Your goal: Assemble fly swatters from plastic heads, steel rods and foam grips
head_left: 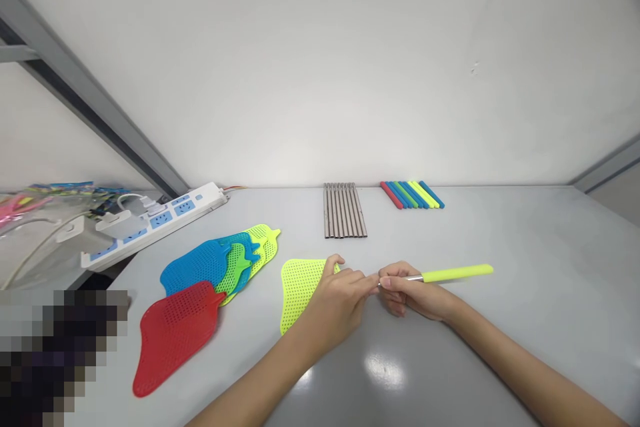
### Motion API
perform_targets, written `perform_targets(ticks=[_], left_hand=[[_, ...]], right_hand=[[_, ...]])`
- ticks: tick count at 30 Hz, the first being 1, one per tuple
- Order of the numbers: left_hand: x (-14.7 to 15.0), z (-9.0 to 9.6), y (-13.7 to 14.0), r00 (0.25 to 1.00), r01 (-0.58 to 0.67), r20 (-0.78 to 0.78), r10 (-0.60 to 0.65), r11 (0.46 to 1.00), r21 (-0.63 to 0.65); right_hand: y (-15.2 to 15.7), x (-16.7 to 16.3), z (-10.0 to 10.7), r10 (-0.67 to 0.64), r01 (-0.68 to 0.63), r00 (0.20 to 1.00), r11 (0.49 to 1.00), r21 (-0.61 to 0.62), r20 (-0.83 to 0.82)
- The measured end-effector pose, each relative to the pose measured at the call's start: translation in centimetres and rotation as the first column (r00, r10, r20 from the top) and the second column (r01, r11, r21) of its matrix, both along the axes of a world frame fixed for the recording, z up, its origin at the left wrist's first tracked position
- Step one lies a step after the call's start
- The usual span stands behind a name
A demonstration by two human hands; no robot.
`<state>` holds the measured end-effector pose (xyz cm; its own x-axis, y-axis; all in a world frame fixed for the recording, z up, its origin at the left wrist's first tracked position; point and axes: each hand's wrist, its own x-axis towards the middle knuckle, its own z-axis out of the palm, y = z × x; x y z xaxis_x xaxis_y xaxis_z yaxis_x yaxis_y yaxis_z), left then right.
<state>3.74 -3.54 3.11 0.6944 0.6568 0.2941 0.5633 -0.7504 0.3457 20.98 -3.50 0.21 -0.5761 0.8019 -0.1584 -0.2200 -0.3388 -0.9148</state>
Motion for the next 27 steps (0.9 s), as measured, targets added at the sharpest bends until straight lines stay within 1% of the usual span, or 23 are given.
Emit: perform_targets(ticks=[6, 15, 22, 27], left_hand=[[0.05, 0.39, 0.06, 1.0, -0.001, -0.015, 0.001, 1.0, -0.024], [0.07, 0.23, 0.31, 0.999, 0.0, -0.042, 0.0, 1.0, -0.004], [0.17, 0.13, 0.52, 1.0, 0.02, -0.024, -0.02, 1.0, -0.001], [0.31, -0.02, 0.48, 1.0, 0.007, -0.018, -0.007, 1.0, -0.005]], right_hand=[[-0.18, -0.13, 0.21, -0.024, 0.024, 1.0, 1.0, -0.009, -0.003], [-0.34, -0.29, 0.11, -0.063, 0.063, 0.998, 0.998, -0.014, 0.003], [-0.43, -0.3, 0.4, -0.079, 0.079, 0.997, 0.997, -0.023, 0.011], [-0.5, -0.3, 0.61, -0.085, 0.085, 0.996, 0.996, -0.019, 0.015]])
